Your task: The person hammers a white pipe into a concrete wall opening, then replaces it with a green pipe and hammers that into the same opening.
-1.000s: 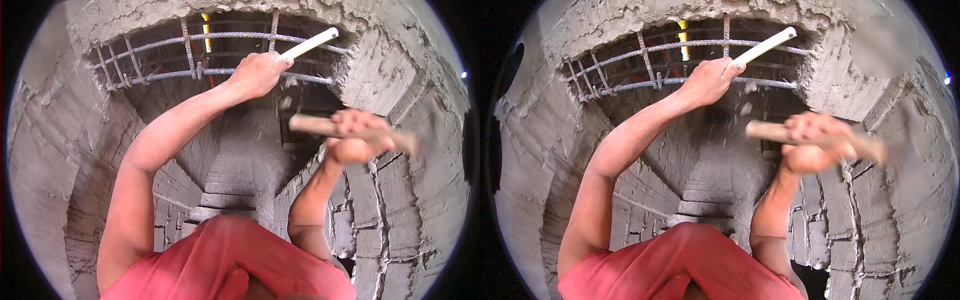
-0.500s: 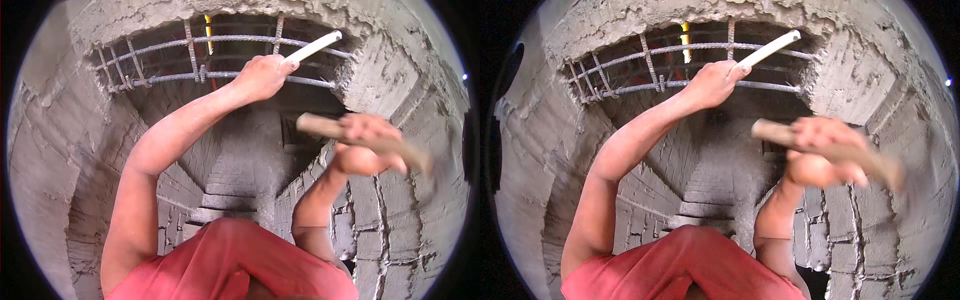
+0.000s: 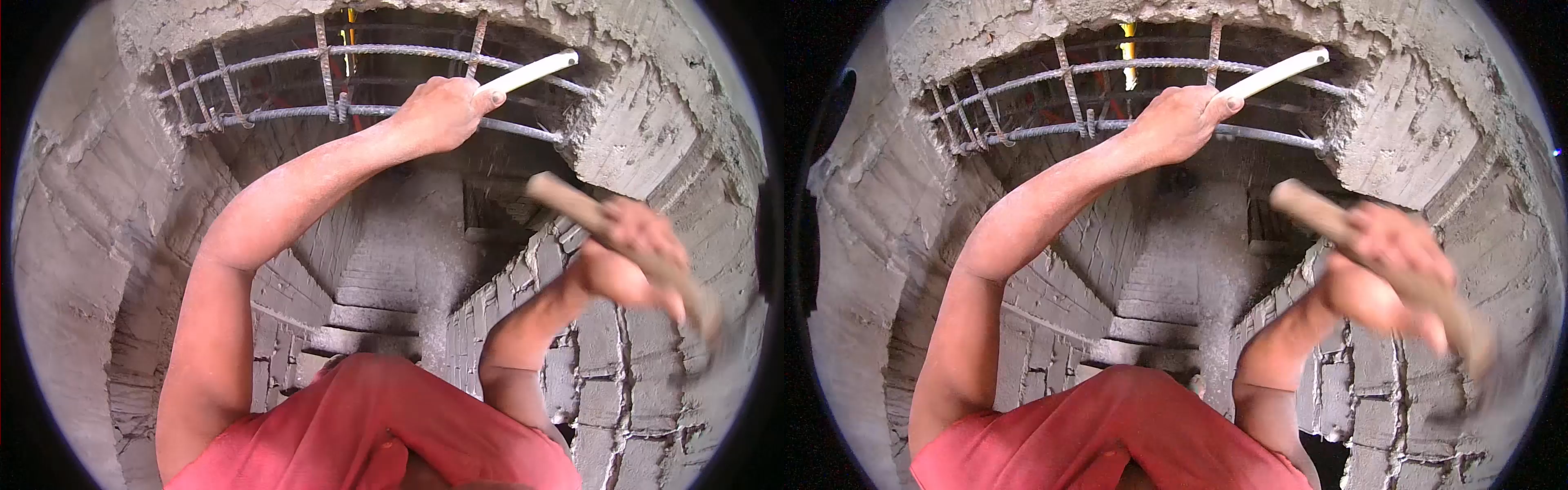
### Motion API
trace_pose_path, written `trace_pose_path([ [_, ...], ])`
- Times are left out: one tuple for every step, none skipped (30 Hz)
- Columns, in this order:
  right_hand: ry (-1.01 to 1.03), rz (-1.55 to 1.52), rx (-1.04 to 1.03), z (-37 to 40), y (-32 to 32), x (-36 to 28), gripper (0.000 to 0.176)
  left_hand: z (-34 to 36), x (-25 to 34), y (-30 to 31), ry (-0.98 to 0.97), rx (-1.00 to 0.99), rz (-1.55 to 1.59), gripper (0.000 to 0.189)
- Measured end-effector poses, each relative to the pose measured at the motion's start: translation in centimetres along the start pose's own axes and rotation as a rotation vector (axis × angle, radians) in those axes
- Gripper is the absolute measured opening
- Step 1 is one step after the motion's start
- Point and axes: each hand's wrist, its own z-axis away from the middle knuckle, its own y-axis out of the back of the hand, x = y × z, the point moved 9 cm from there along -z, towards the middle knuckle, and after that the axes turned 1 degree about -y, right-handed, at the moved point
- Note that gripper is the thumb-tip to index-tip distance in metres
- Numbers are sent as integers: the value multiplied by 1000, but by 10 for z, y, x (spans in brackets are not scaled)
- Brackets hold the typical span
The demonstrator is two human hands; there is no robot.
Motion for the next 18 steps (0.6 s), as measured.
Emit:
trace_pose_path([
  [182, -14, -105, -7, -15, -31, 78, 0, -2, -1, 2, -3, 15, 57],
  [184, -16, -103, -7, -12, -26, 78, -1, -3, -2, 0, -3, 12, 57],
  [297, 91, -95, -4, -7, -25, 73, -2, -4, -1, 14, 3, 5, 56],
  [407, 203, -82, 4, 0, -24, 70, 0, -4, -3, 28, 3, 1, 56],
  [518, 319, -70, 13, 8, -21, 68, 0, -2, -6, 22, -4, 3, 56],
  [206, 490, -44, 26, 46, 56, 54, -2, -1, -5, 27, 0, -22, 52],
  [-116, 653, -12, 52, 75, 133, 43, -1, -2, -4, 37, 0, -46, 49],
  [-731, 438, 179, 68, 54, 171, 45, 0, 4, -2, -1, -5, -5, 48],
  [-710, 450, 229, 73, 54, 162, 49, 1, 8, 1, -91, 58, -23, 48],
  [-602, 382, 184, 59, 42, 147, 52, -5, 3, 7, -75, 77, -45, 50],
  [-524, 326, 166, 57, 36, 123, 55, 1, -4, 5, -34, 65, -53, 52],
  [-443, 153, 150, 52, 36, 104, 57, 3, -4, 4, -32, 56, -47, 52],
  [-354, -26, 117, 39, 37, 88, 60, -2, -7, 6, 9, 8, -31, 53],
  [-207, 2, -6, 21, 21, 57, 61, -3, -13, 4, 54, -43, -14, 54],
  [-55, 27, -129, 8, 3, 24, 63, -4, -17, 4, 54, -38, -16, 54],
  [98, 91, -151, 2, 5, -7, 63, -3, -21, 4, 45, -8, -37, 56],
  [251, 154, -171, 1, 5, -28, 64, -2, -23, 7, 34, 23, -58, 58],
  [254, 154, -174, 8, 1, -10, 64, -1, -23, 8, 30, 27, -40, 59],
])
